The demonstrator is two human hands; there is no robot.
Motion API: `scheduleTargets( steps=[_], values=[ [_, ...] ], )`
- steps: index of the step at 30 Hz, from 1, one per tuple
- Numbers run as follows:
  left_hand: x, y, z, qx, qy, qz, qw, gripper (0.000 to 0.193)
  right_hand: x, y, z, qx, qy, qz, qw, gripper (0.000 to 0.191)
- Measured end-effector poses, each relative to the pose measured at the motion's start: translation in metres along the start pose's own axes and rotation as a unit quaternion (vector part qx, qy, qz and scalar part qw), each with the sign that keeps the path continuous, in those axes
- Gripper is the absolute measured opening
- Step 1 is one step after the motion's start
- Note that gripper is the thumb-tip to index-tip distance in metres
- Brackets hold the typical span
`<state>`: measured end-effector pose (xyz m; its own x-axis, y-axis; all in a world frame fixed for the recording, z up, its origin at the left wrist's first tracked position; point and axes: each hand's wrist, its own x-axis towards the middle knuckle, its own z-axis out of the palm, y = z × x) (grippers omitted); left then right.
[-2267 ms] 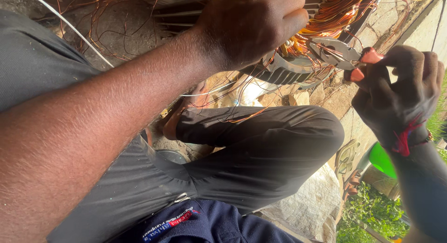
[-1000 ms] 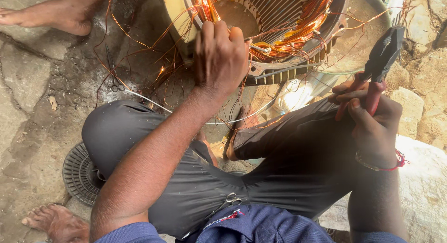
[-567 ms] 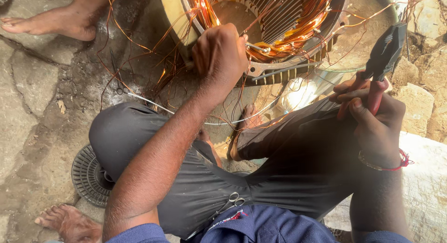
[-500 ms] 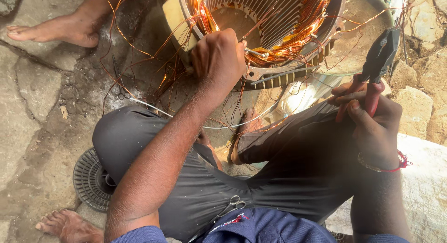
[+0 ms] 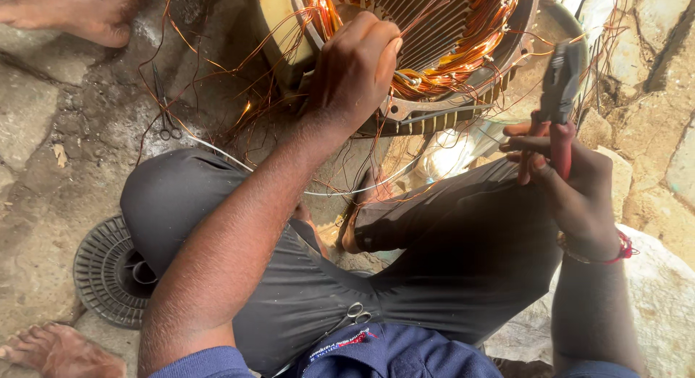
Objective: The person sits on the ground and uses pliers to cut and remove copper wires from a motor stator. They repeatedly pull and snip the wires, gradually clearing the stator slots.
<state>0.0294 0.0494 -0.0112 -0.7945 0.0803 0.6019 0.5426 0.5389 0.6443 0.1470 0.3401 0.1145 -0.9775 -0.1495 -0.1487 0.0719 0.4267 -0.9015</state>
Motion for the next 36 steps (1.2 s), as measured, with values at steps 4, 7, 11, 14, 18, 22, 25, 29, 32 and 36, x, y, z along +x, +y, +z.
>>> scheduleTargets(
  steps=[4,7,11,14,18,22,25,29,32,36],
  values=[
    [0.004,-0.009,0.005,-0.057,-0.003,-0.047,0.997,0.006,0.031,-0.026,-0.001,-0.085,-0.073,-0.022,0.993,0.032],
    [0.004,-0.013,0.007,-0.071,-0.011,-0.067,0.995,0.008,0.066,-0.040,-0.003,-0.213,-0.133,-0.087,0.964,0.019],
    [0.004,-0.015,0.008,-0.079,-0.014,-0.090,0.993,0.011,0.104,-0.049,0.002,-0.197,-0.206,0.008,0.959,0.040],
    [0.005,-0.014,0.007,-0.085,-0.009,-0.090,0.992,0.012,0.120,-0.053,0.007,-0.284,-0.231,0.090,0.926,0.036],
    [0.006,-0.014,0.006,-0.093,0.014,-0.084,0.992,0.012,0.136,-0.059,0.013,-0.379,-0.271,0.116,0.877,0.035],
    [0.006,-0.014,0.006,-0.102,0.014,-0.098,0.990,0.014,0.153,-0.062,0.019,-0.408,-0.286,0.110,0.860,0.033],
    [0.004,-0.015,0.006,-0.106,0.013,-0.112,0.988,0.013,0.162,-0.063,0.024,-0.416,-0.292,0.078,0.858,0.031],
    [0.002,-0.017,0.008,-0.095,0.028,-0.106,0.989,0.012,0.165,-0.061,0.032,-0.346,-0.310,0.026,0.885,0.029],
    [0.000,-0.019,0.011,-0.074,0.060,-0.090,0.991,0.009,0.159,-0.059,0.037,-0.331,-0.300,0.029,0.894,0.028],
    [-0.002,-0.020,0.014,-0.076,0.040,-0.104,0.991,0.010,0.153,-0.058,0.040,-0.305,-0.287,0.049,0.907,0.026]
  ],
)
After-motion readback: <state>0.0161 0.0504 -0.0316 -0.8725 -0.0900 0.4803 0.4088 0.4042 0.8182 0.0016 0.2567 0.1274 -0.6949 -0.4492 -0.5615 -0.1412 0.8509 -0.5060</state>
